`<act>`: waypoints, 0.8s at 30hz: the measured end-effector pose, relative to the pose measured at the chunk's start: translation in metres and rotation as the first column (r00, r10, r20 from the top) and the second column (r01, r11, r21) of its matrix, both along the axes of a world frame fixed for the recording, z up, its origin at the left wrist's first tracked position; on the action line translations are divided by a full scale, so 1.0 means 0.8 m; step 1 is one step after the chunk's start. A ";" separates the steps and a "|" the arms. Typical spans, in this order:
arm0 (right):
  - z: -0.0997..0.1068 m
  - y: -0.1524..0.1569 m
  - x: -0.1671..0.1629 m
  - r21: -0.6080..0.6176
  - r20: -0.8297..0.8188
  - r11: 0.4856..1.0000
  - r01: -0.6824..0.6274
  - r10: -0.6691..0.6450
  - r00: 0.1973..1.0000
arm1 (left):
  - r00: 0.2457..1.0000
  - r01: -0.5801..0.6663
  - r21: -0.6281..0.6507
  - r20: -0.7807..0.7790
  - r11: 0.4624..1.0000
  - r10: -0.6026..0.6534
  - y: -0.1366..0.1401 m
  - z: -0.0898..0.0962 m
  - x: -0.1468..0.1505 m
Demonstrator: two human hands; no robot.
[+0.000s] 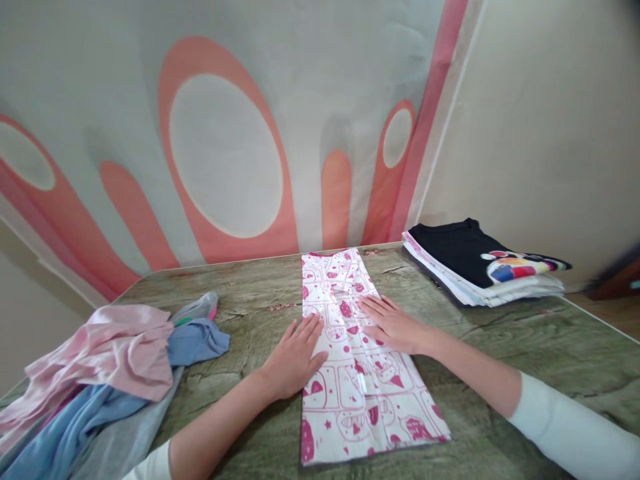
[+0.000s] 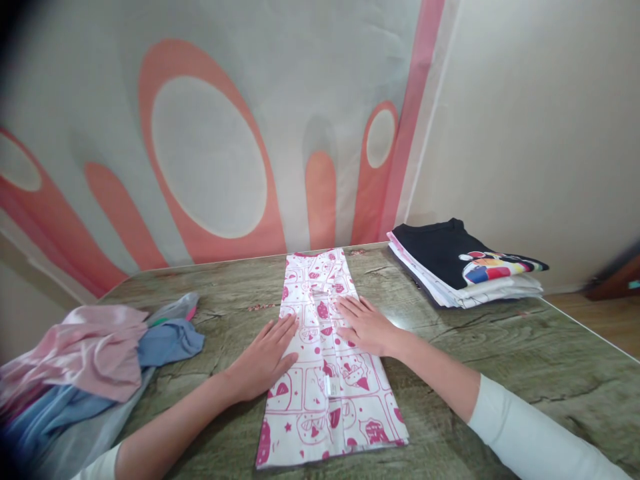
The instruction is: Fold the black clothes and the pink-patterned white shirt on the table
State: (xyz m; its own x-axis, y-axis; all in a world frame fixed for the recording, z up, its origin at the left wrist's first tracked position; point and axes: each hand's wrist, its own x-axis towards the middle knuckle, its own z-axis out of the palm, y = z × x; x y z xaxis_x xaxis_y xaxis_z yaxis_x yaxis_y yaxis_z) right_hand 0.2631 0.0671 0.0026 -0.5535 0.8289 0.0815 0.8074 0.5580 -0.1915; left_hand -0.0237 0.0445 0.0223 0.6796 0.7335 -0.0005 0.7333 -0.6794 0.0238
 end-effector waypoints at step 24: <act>0.066 -0.107 0.052 -0.313 -0.114 0.931 -0.189 0.161 0.980 | 0.960 0.281 -0.241 0.055 0.929 -0.276 -0.055 0.061 -0.039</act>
